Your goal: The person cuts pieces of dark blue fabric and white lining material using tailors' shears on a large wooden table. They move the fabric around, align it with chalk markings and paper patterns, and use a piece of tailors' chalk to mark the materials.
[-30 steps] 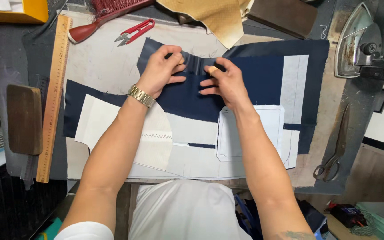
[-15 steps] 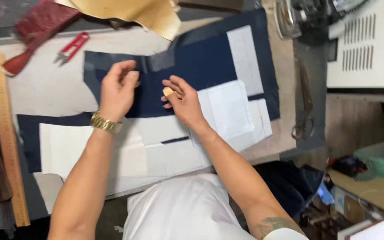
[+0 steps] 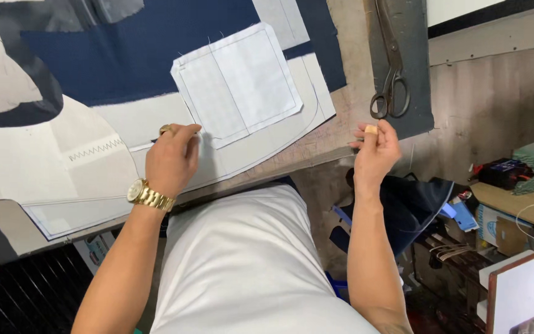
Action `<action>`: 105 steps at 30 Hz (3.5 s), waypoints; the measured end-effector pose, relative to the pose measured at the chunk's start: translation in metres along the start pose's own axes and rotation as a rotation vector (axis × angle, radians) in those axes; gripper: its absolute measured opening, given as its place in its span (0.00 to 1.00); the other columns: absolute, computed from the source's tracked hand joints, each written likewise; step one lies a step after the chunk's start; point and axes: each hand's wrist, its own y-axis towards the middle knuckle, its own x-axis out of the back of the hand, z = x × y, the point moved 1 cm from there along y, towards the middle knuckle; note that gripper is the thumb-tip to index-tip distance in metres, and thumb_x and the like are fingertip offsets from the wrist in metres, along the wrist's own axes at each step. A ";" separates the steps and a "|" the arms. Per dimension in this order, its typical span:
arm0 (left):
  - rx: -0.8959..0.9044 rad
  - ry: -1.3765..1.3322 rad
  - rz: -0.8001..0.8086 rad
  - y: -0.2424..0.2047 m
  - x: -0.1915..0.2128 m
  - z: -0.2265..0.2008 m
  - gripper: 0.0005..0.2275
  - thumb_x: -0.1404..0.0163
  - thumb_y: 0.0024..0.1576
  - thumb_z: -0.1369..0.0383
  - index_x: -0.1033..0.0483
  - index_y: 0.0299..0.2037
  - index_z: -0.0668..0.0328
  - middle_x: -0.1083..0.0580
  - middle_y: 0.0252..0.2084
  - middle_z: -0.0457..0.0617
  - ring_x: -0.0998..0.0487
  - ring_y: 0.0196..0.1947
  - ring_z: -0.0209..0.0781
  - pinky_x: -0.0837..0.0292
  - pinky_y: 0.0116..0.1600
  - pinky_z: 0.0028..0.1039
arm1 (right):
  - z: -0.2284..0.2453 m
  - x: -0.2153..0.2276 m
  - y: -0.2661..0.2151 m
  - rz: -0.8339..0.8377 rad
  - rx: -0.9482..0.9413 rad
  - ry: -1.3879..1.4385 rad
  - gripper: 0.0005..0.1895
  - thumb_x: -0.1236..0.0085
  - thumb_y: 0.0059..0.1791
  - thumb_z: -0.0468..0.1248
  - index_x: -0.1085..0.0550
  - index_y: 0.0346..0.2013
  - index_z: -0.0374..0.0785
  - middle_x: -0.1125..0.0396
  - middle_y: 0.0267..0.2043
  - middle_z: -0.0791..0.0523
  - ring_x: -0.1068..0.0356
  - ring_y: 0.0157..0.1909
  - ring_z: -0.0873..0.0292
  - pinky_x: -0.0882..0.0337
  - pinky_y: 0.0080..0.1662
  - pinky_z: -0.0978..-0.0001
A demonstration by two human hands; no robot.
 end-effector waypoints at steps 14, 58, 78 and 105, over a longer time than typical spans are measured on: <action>-0.057 0.292 0.121 0.007 -0.053 -0.074 0.14 0.44 0.57 0.74 0.23 0.50 0.40 0.27 0.43 0.49 0.21 0.41 0.47 0.29 0.38 0.31 | -0.018 -0.008 0.055 0.289 0.152 0.184 0.15 0.51 0.57 0.26 0.35 0.56 0.17 0.27 0.42 0.33 0.21 0.39 0.48 0.20 0.31 0.67; 0.084 0.326 0.253 0.042 -0.062 -0.079 0.14 0.45 0.59 0.69 0.27 0.55 0.42 0.26 0.47 0.51 0.21 0.48 0.49 0.28 0.48 0.39 | 0.033 -0.049 0.097 0.563 0.021 0.157 0.20 0.48 0.58 0.32 0.36 0.58 0.17 0.26 0.45 0.37 0.20 0.42 0.50 0.15 0.40 0.68; 0.467 0.091 -0.125 -0.115 0.005 0.060 0.12 0.50 0.61 0.76 0.20 0.50 0.47 0.27 0.42 0.51 0.20 0.41 0.55 0.22 0.43 0.42 | 0.025 -0.125 -0.105 0.980 1.206 -0.180 0.10 0.40 0.52 0.34 0.24 0.48 0.38 0.29 0.45 0.53 0.31 0.52 0.51 0.30 0.55 0.58; 0.765 -0.744 -0.411 -0.240 0.107 0.253 0.10 0.54 0.61 0.73 0.19 0.47 0.60 0.21 0.29 0.53 0.17 0.27 0.36 0.20 0.31 0.25 | 0.034 -0.196 -0.301 0.784 0.993 -0.476 0.07 0.41 0.56 0.35 0.25 0.47 0.35 0.30 0.59 0.49 0.37 0.66 0.48 0.44 0.67 0.49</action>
